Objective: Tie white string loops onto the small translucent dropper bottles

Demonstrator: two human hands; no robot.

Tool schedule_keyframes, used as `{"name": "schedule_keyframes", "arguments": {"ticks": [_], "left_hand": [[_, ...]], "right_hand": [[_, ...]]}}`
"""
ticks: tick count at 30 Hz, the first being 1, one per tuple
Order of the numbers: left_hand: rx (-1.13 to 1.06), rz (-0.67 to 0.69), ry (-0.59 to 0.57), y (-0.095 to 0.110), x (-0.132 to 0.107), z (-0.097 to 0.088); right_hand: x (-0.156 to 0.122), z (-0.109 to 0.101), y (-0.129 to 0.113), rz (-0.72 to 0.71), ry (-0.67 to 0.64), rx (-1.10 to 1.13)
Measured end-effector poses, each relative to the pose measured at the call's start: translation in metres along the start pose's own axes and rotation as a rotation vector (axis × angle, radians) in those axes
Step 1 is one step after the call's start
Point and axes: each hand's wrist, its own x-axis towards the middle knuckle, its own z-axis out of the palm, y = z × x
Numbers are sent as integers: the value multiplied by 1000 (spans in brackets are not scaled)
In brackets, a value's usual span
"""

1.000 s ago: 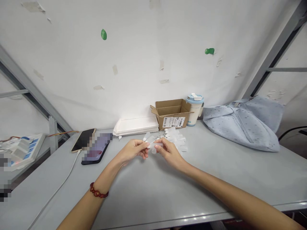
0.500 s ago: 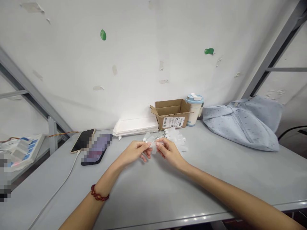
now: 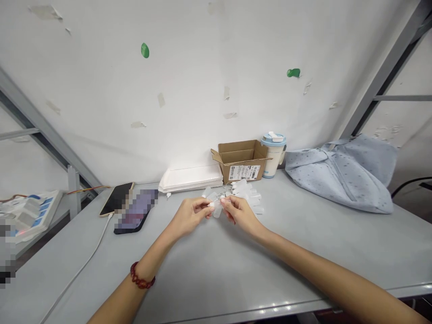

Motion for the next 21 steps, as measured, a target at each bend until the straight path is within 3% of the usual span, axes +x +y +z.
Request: {"name": "schedule_keyframes", "arguments": {"ticks": [3, 12, 16, 21], "left_hand": [[-67, -15, -20, -1, 1, -1], [-302, -235, -122, -8, 5, -2], [-276, -204, -109, -6, 3, -2], [-78, -71, -87, 4, 0, -3]], "right_hand": [[-1, 1, -1, 16, -2, 44], [-6, 4, -4, -21, -12, 11], [-6, 2, -5, -41, -21, -12], [-6, 1, -5, -46, 1, -37]]}}
